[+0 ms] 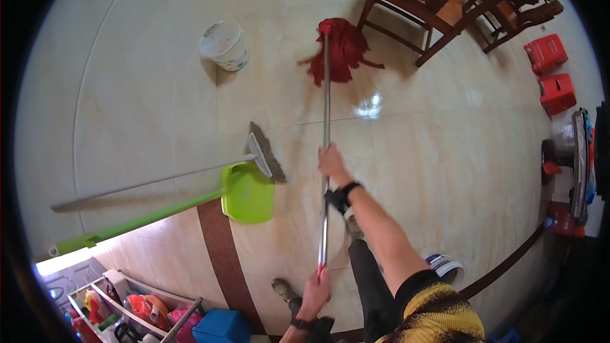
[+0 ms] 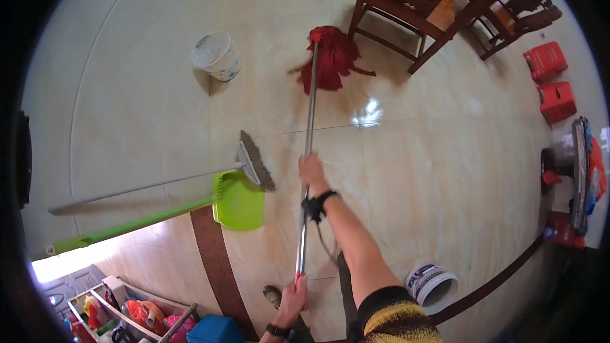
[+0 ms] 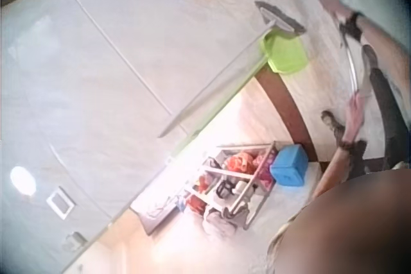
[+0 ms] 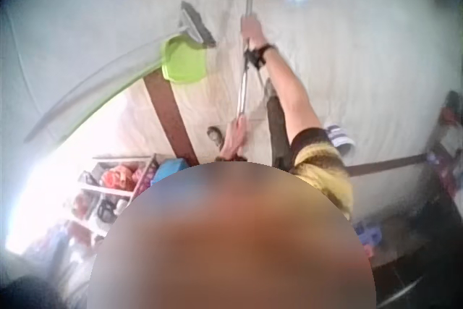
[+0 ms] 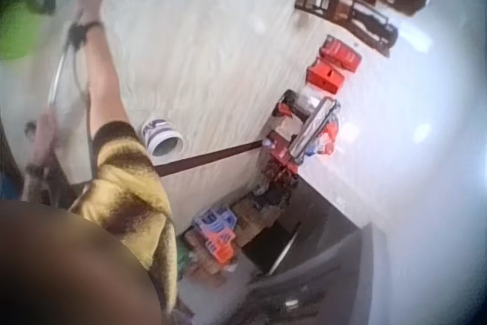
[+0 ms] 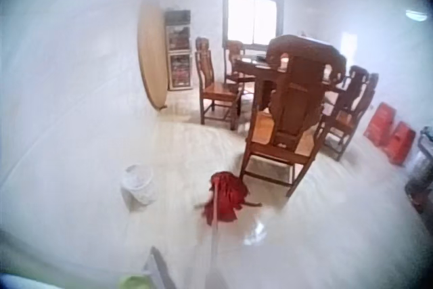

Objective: Mop the tile floor in a dining area around chairs and a table.

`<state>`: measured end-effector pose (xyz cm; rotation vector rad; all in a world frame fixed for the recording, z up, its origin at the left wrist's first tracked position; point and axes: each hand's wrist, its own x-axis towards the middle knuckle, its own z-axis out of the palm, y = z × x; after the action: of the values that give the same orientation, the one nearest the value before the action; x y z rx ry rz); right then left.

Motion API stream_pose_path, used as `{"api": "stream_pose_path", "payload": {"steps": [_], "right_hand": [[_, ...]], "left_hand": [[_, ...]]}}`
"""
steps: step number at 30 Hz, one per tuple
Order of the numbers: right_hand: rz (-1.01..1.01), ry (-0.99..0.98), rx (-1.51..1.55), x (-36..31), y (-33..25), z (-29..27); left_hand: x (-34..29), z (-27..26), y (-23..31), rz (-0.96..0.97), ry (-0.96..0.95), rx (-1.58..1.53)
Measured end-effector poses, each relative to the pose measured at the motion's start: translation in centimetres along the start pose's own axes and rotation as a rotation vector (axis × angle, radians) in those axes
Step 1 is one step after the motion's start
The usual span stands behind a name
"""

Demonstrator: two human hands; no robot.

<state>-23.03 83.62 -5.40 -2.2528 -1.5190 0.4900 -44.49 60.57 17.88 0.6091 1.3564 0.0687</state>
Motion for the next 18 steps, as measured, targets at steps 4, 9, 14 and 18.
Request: {"api": "stream_pose_path", "payload": {"steps": [4, 9, 14, 18], "right_hand": [[0.193, -0.281, 0.171, 2.6, -11.9, -1.4], [0.563, -0.38, 0.798, -4.8, -13.4, 0.0], [0.618, -0.54, 1.036, -25.2, -20.1, -1.3], [0.719, -0.59, 1.118, -38.8, -29.3, -6.0]], "left_hand": [[-3.0, -4.0, 4.6, -0.036, 0.138, 0.105], [-13.2, -10.1, -11.4, -0.008, 0.164, 0.136], [-30.0, -15.2, -4.7, -0.094, 0.231, 0.231], [-38.8, -19.4, -5.8, -0.166, 0.367, 0.647]]}}
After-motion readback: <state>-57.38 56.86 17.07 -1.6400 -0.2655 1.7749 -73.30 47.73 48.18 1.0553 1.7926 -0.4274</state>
